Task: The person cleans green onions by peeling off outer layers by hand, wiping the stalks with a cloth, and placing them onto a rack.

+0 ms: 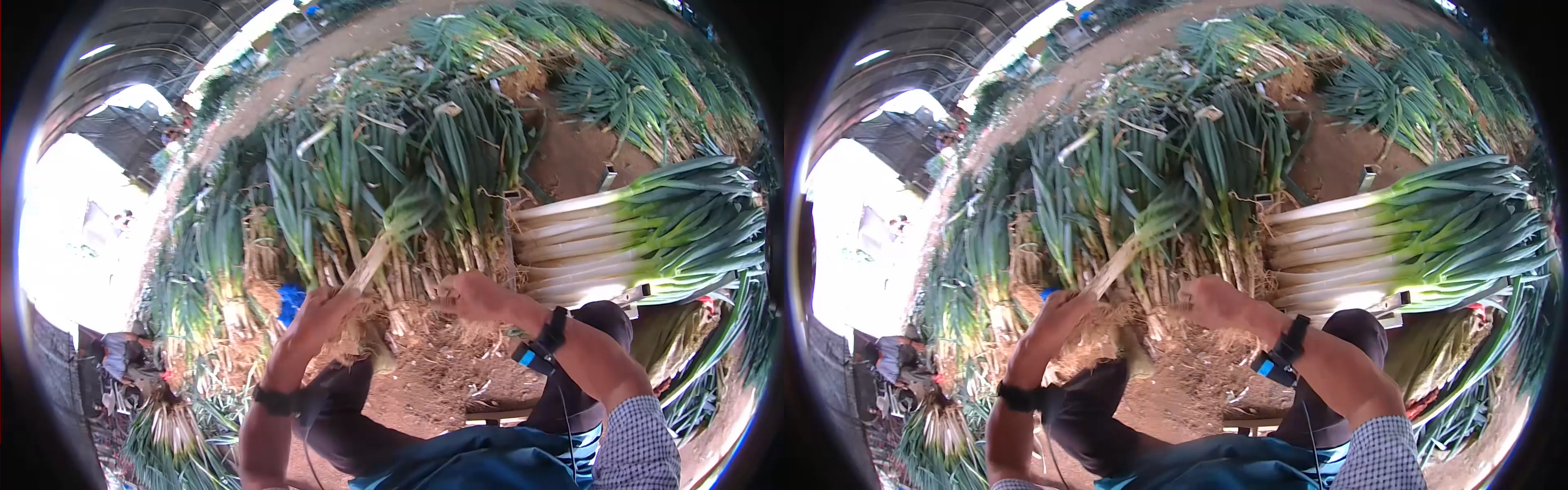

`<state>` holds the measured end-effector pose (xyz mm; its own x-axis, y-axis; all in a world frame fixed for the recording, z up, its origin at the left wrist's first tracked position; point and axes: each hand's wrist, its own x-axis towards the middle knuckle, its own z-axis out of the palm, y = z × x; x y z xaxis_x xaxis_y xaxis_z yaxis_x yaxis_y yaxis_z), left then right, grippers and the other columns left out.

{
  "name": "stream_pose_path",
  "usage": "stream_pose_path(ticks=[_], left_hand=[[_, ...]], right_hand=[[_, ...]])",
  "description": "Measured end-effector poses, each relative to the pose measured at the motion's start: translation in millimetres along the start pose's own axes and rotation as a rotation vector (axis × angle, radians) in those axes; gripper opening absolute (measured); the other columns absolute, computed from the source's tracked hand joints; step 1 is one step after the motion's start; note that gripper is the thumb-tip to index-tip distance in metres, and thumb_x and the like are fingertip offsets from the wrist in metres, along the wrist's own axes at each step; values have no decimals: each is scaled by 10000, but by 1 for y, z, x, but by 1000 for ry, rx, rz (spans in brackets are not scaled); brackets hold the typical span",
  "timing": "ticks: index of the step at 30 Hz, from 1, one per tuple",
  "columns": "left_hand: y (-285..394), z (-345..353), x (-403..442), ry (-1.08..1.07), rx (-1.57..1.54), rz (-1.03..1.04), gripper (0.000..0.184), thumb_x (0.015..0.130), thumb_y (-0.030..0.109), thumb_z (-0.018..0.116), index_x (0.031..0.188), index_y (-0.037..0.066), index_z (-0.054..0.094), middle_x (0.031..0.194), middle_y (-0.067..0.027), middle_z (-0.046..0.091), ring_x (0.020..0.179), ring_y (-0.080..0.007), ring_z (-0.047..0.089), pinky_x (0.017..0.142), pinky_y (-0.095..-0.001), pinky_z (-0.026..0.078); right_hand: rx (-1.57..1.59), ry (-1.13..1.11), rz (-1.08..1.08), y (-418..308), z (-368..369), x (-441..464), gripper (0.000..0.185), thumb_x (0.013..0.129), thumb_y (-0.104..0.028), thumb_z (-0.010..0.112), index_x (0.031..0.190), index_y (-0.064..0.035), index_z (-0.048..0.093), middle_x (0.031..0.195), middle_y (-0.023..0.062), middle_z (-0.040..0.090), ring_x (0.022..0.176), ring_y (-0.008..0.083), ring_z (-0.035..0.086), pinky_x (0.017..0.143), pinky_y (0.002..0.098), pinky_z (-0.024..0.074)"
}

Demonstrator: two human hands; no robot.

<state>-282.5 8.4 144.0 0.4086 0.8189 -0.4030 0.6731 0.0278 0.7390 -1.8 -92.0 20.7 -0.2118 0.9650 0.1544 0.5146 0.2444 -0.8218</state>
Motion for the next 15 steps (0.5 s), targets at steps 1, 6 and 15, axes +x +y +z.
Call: stream_pose_path(ticks=[1,6,15], left_hand=[[-17,-7,-16,26,208,343,303,965,346,621,857,66,668,638,50,527,510,-61,456,440,-264,334],[23,-6,-157,30,4,-146,362,964,354,596,835,24,676,634,4,555,539,-90,520,471,-288,416],[33,-10,-249,85,219,66,430,969,394,596,917,-30,640,685,-58,573,639,-123,529,553,-329,429]], right_hand=[[157,13,41,1,6,10,356,951,-320,683,870,22,629,712,127,674,599,204,661,523,367,518],[794,-68,551,-20,44,21,506,973,-474,605,1059,24,627,855,171,698,658,256,696,535,367,587],[1469,-24,283,-82,72,46,456,966,-462,610,1111,-31,592,910,120,690,782,263,711,688,434,634]])
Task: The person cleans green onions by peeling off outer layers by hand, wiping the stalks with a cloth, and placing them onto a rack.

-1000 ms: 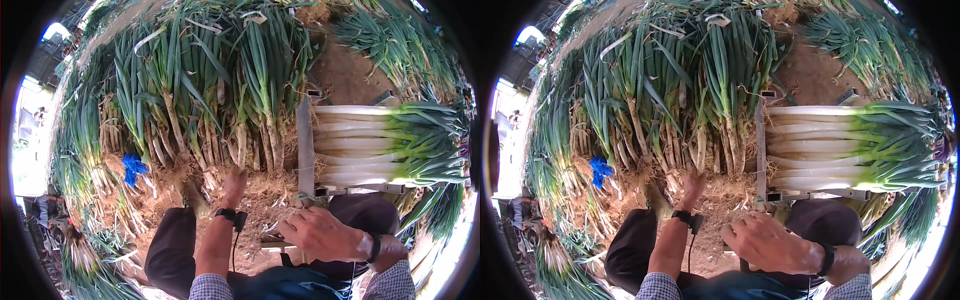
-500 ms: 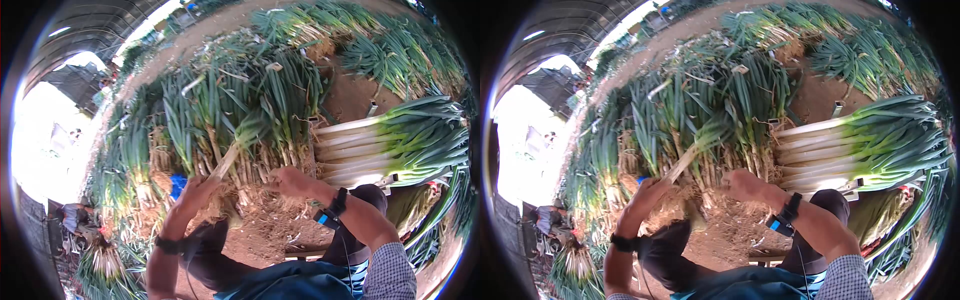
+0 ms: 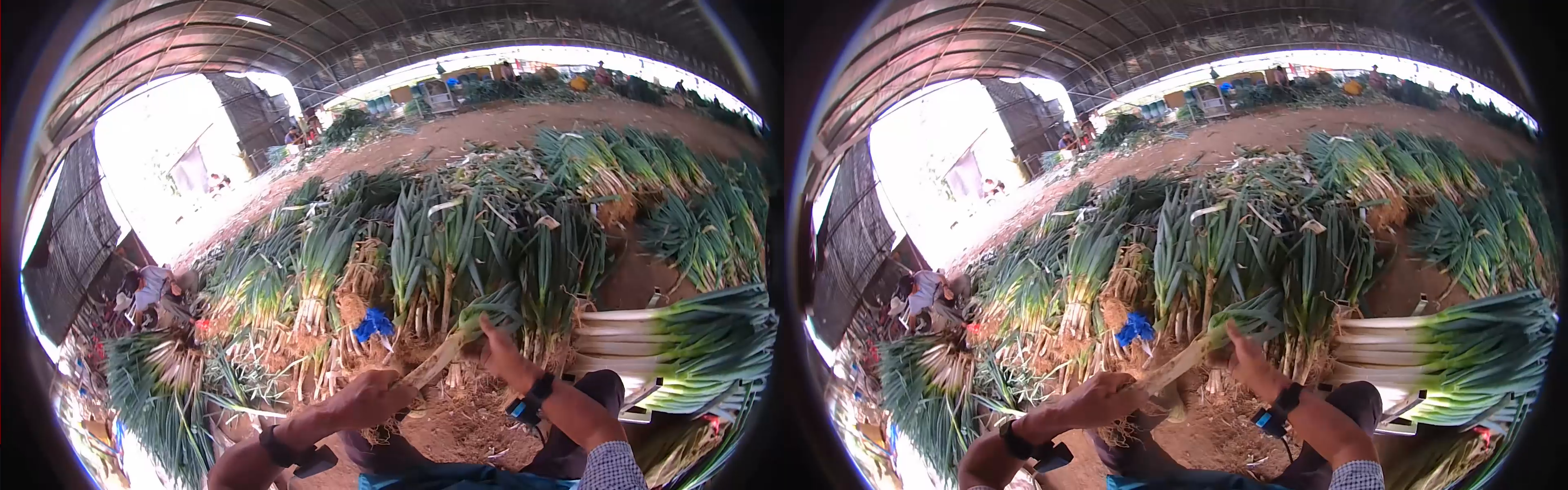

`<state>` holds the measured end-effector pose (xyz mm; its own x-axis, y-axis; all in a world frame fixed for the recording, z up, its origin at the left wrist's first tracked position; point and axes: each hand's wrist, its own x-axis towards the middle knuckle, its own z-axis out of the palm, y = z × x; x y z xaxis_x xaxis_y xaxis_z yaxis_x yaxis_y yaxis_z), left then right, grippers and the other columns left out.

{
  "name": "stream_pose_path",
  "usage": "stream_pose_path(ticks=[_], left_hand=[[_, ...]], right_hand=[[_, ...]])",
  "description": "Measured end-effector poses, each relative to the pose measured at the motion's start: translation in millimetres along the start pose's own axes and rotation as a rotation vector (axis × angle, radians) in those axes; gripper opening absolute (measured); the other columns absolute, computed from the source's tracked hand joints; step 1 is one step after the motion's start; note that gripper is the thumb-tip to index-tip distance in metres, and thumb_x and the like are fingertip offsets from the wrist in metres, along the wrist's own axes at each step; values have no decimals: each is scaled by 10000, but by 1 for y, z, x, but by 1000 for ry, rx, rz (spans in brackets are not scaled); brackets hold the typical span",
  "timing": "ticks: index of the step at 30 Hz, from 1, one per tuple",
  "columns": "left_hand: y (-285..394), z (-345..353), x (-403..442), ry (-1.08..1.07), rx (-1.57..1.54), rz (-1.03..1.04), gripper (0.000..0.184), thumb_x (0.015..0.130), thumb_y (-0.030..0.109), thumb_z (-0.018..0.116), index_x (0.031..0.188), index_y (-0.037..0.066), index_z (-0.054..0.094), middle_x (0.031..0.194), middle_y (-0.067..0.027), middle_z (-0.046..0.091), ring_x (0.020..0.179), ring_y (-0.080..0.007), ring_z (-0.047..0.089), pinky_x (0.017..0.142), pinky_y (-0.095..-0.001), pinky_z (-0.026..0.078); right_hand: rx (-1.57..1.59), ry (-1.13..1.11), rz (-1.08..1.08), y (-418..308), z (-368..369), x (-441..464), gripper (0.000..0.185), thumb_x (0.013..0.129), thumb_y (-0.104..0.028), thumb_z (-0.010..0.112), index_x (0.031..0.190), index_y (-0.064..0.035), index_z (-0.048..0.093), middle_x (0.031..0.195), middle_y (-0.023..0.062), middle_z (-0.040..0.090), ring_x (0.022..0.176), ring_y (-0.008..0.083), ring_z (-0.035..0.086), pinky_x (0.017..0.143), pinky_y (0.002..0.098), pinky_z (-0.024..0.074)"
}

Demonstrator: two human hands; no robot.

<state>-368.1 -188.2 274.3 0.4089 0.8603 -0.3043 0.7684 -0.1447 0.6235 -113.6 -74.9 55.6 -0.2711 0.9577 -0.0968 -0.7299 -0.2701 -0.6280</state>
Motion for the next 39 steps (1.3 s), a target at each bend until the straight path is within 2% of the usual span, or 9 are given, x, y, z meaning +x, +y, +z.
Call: stream_pose_path(ticks=[6,11,13,18,23,26,30,33,39], left_hand=[[25,-24,-62,200,136,131,368,955,342,623,990,-24,606,707,-158,611,638,-269,608,574,-393,455],[21,-4,-78,421,311,311,402,912,306,689,1105,-9,529,814,-213,646,732,-405,633,618,-444,475],[3,23,-56,516,503,356,481,880,189,641,1247,-56,451,930,-214,634,810,-372,644,663,-458,486],[-56,123,50,573,553,534,615,874,125,624,1391,-84,364,994,-227,623,870,-347,640,701,-458,490],[-125,226,158,26,-539,260,414,930,255,689,1211,-4,528,856,-84,635,692,-174,602,580,-332,478],[-97,239,157,-31,-869,165,287,927,254,706,1057,23,596,727,10,585,570,-77,527,492,-259,425],[-75,249,168,185,-839,4,189,903,198,730,948,44,629,684,44,555,553,-44,481,475,-244,386],[-100,277,194,167,-862,-59,175,891,186,741,907,49,633,661,62,539,570,-37,459,480,-246,360],[-116,296,204,226,-806,-185,250,900,257,735,843,49,609,637,50,529,547,-44,448,459,-261,349]], right_hand=[[24,-82,-101,-72,107,8,360,968,-396,627,1066,-50,616,843,101,684,673,236,695,622,354,621],[-83,-238,-186,-127,161,12,465,952,-426,646,1221,-50,590,1092,156,678,978,287,675,864,463,570],[-128,-369,-288,-145,157,15,582,919,-477,679,1299,-52,563,1259,165,614,1171,347,595,1009,518,482],[-347,-69,-412,-133,118,10,493,952,-429,653,1249,-47,558,1144,172,661,1016,305,676,892,455,551],[-124,-290,-203,-103,21,10,443,993,-313,536,1325,-29,463,1171,230,646,1015,360,673,918,496,546],[-12,-228,-83,-93,-5,4,477,1006,-354,516,1347,-28,438,1186,247,638,1041,377,664,943,516,531],[-361,262,-228,-65,-72,37,479,954,-454,635,1071,10,606,994,152,672,863,269,696,788,468,598],[-643,427,-30,-71,-83,45,440,940,-422,673,1003,10,616,862,97,648,689,213,657,625,397,596],[-956,391,163,-42,-94,49,440,924,-385,701,898,51,651,696,30,533,612,148,620,456,294,485]])
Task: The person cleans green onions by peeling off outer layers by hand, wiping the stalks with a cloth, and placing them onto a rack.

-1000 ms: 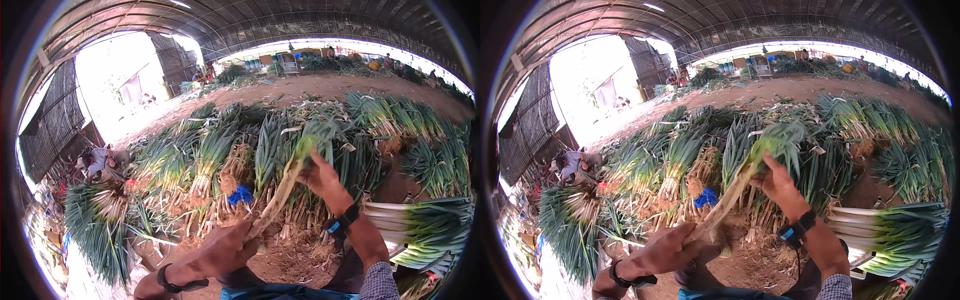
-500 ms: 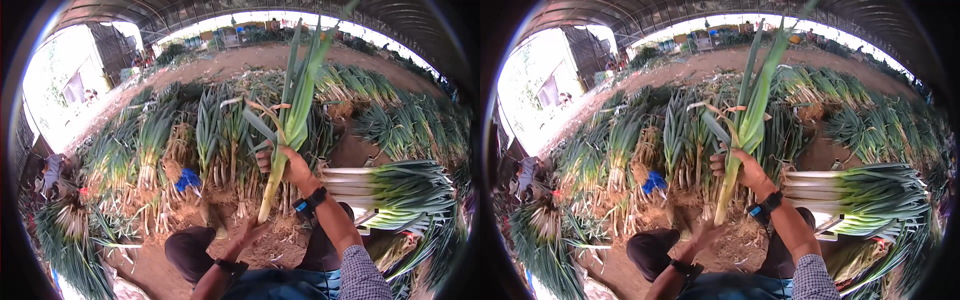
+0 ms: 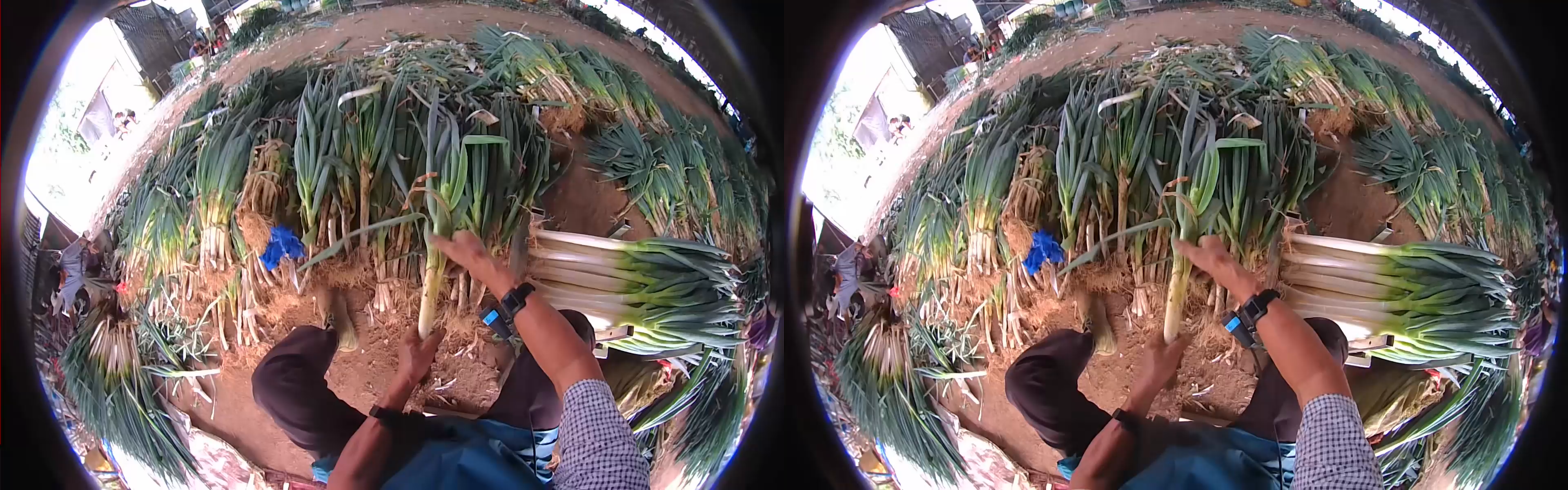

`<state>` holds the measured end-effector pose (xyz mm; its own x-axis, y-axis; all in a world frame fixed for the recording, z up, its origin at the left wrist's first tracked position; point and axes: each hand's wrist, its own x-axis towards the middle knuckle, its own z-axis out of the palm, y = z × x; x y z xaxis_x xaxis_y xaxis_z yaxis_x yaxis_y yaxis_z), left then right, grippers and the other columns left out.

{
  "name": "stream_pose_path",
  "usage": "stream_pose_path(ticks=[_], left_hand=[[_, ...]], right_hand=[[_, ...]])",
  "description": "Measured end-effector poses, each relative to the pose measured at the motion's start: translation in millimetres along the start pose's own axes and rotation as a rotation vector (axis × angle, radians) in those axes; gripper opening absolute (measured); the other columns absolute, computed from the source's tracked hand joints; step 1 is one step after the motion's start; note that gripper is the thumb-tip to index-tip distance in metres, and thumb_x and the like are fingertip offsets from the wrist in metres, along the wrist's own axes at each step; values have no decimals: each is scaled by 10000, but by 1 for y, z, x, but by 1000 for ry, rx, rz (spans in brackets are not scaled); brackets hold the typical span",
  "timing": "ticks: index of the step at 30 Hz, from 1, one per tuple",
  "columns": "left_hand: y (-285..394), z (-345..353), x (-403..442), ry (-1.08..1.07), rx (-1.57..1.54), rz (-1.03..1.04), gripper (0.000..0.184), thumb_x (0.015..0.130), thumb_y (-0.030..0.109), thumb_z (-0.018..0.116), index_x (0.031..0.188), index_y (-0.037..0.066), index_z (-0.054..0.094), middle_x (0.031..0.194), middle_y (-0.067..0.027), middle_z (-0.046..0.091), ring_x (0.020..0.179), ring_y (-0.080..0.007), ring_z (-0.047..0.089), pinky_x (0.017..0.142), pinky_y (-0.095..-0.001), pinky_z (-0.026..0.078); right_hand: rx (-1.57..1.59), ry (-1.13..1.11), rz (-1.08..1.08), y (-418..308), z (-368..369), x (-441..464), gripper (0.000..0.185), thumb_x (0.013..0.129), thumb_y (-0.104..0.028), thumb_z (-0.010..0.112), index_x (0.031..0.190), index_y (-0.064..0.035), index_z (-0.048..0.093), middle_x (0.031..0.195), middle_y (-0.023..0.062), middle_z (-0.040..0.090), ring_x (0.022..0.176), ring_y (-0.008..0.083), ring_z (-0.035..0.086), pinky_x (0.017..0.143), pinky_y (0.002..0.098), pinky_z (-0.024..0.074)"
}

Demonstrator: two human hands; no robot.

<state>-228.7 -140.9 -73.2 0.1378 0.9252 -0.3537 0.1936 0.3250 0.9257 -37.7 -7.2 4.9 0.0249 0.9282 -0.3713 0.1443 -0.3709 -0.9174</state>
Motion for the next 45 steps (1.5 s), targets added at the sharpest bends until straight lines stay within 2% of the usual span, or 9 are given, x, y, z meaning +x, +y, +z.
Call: stream_pose_path(ticks=[3,8,10,16,21,24,28,33,45], left_hand=[[-9,-6,1,0,-151,-58,276,906,274,737,844,47,593,625,42,520,530,-53,441,453,-268,345],[-29,-17,16,-83,-422,-317,704,937,763,347,875,106,592,553,25,491,417,-89,447,376,-257,345],[-9,-23,19,-119,-543,-376,724,956,739,332,837,71,585,544,-9,498,425,-130,473,392,-288,373],[-37,-17,39,-86,-338,-244,505,998,533,519,827,60,571,584,-12,525,443,-115,490,399,-285,381],[-7,-24,11,-128,-331,-126,407,1007,443,559,829,77,556,579,6,501,441,-93,451,397,-270,356],[4,-42,-2,-157,-317,-75,403,1013,431,551,834,71,557,580,11,494,452,-85,451,401,-261,355],[17,-40,-39,-62,-109,-36,387,1018,421,538,871,64,566,611,4,519,480,-82,471,420,-256,380],[-8,-30,-40,-178,-156,-41,379,1014,422,549,951,50,584,654,-10,542,535,-103,521,485,-278,451],[85,9,59,-68,-205,442,328,1047,317,519,905,51,649,717,58,565,644,-44,505,577,-235,418]], right_hand=[[-236,-18,-33,2,16,-2,368,940,-311,686,978,54,656,629,19,553,543,113,569,434,292,438],[-236,-99,-205,-9,25,-33,258,967,-231,649,1006,22,682,590,-12,531,485,68,487,423,280,369],[-264,-90,-455,-2,19,-39,229,971,-236,645,956,-13,694,606,-11,574,476,83,524,404,273,383],[-40,264,-358,-52,-38,-80,213,971,-221,638,998,-24,715,658,45,660,493,95,576,404,246,443],[-1260,-56,-95,37,-50,-24,536,894,-544,673,924,-9,705,678,84,663,606,127,648,511,261,511],[-717,-56,-19,46,-31,-11,720,826,-695,654,977,7,690,758,116,682,744,152,698,629,315,578],[317,-98,-196,31,-14,-1,655,824,-626,711,1039,-11,651,970,133,687,775,180,693,623,292,602],[660,83,-140,21,11,14,307,898,-207,735,1140,-48,632,1031,65,672,873,165,666,775,317,598],[641,86,-455,-7,6,-37,237,912,-147,731,1098,-12,675,922,29,690,735,106,611,627,268,514]])
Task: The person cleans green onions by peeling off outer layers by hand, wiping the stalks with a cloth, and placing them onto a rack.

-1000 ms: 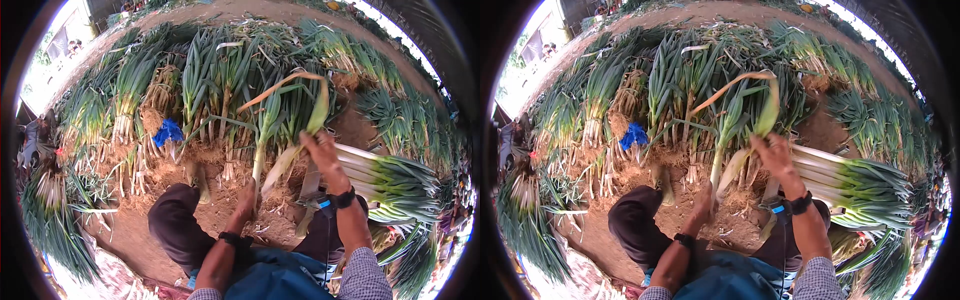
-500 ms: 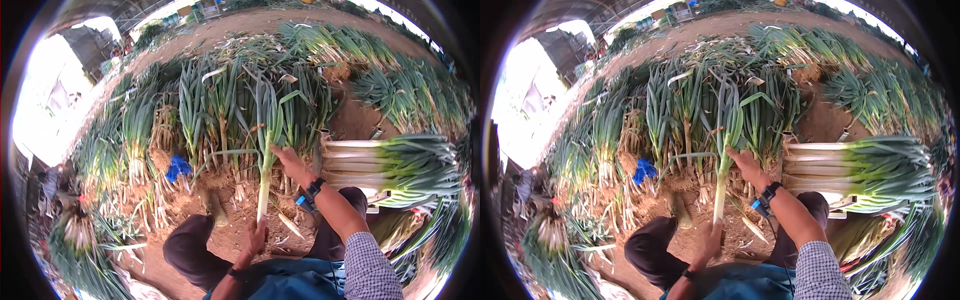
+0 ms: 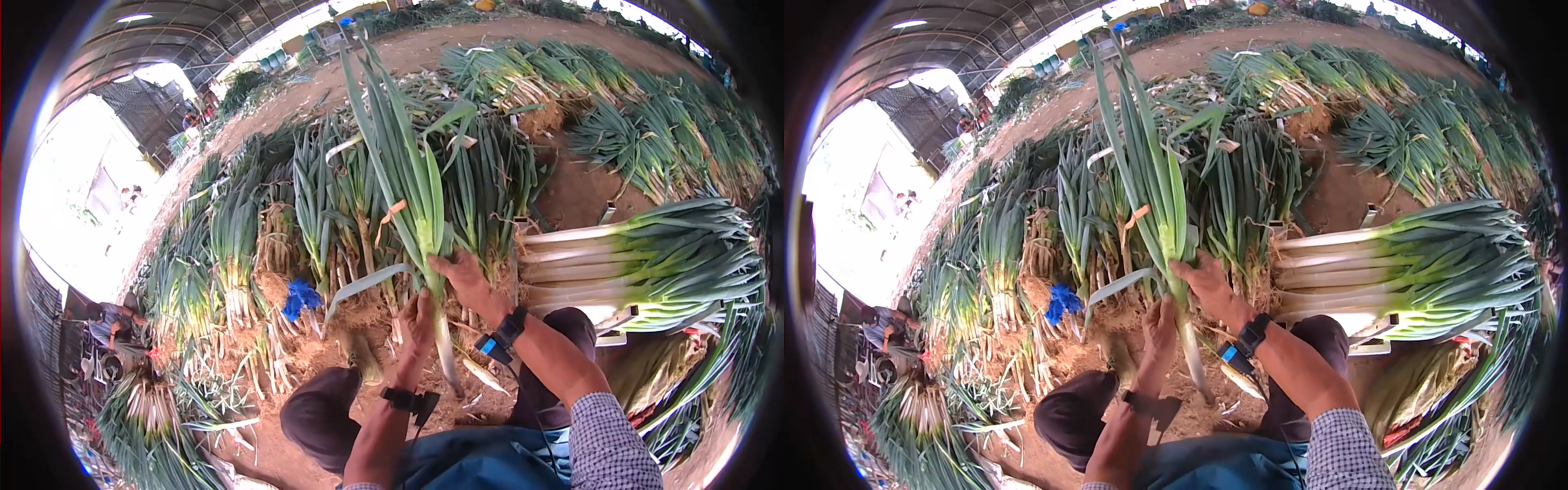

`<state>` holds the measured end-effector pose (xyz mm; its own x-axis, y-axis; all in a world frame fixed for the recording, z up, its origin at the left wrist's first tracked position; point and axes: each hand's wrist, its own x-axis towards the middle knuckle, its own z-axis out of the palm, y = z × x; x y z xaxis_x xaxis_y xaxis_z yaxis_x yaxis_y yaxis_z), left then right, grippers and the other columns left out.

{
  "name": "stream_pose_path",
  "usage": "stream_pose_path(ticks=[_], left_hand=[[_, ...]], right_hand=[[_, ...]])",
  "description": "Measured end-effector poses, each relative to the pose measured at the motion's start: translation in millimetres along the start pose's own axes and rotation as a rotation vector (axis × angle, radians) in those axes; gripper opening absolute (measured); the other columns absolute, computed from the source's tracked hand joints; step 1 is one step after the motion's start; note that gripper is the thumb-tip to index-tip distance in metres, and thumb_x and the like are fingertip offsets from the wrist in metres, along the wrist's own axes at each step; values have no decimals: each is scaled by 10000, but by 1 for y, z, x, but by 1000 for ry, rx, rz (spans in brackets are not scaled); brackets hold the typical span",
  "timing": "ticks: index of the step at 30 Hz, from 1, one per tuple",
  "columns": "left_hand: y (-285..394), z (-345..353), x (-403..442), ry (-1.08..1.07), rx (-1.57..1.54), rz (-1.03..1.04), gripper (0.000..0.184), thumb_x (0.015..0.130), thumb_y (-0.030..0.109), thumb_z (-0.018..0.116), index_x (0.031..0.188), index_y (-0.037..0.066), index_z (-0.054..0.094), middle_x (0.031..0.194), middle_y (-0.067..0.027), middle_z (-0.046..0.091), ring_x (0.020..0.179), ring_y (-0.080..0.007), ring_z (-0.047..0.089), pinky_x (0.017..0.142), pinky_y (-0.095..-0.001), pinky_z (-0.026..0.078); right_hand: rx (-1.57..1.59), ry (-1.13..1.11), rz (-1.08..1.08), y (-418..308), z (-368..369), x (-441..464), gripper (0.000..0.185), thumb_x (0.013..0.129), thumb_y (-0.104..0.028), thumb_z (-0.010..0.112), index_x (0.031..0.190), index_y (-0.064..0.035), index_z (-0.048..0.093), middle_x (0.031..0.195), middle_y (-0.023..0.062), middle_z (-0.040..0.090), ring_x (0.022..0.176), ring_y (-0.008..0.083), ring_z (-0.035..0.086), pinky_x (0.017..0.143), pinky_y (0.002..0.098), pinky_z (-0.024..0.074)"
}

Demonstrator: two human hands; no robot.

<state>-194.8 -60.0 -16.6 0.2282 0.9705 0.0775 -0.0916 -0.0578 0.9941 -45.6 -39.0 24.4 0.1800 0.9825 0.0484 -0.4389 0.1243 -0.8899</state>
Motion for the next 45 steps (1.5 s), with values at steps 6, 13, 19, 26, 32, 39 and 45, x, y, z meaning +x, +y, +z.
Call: stream_pose_path(ticks=[6,13,19,26,32,39,45], left_hand=[[-23,9,-10,227,-69,-415,404,1015,401,535,829,55,627,674,-15,578,539,-121,515,465,-293,403],[-86,-88,-10,-213,684,-296,402,1006,307,533,1068,-84,599,709,-136,672,604,-198,676,467,-344,527],[124,-31,83,-77,561,-29,546,968,326,635,1341,-21,438,864,-130,681,730,-153,675,519,-299,591],[196,-37,122,98,270,378,284,993,356,566,1019,98,682,640,-18,582,515,-100,561,518,-255,558],[228,-81,95,67,154,387,290,1032,241,494,1230,48,580,725,-47,600,665,-159,652,613,-251,587],[-26,-3,-92,-416,15,-341,290,988,280,644,1134,29,633,1033,-23,668,931,-113,604,727,-260,487],[-37,9,-105,-14,-234,-425,225,994,244,637,1089,40,624,832,50,585,746,-48,521,656,-220,430]], right_hand=[[4,95,53,-1,5,0,273,903,-128,739,1142,-37,645,875,19,665,687,103,588,569,267,493],[-171,2,-71,-29,-15,3,328,924,-180,734,1176,0,624,926,0,669,776,89,570,695,260,509],[-256,-92,-92,-9,-19,-12,328,908,-198,749,1124,23,639,872,17,667,717,98,595,605,255,526],[-283,72,-43,12,-39,-23,369,880,-121,758,1188,15,608,978,105,692,830,173,644,675,292,558],[-538,169,147,-7,-44,-14,540,883,-294,759,1254,50,569,1074,167,697,884,196,648,738,326,559],[107,188,135,22,-29,21,423,875,-231,770,1195,17,647,989,93,719,931,179,651,805,307,533],[-440,97,29,12,-26,27,236,916,-242,723,998,-24,687,877,59,710,668,133,608,553,263,514]])
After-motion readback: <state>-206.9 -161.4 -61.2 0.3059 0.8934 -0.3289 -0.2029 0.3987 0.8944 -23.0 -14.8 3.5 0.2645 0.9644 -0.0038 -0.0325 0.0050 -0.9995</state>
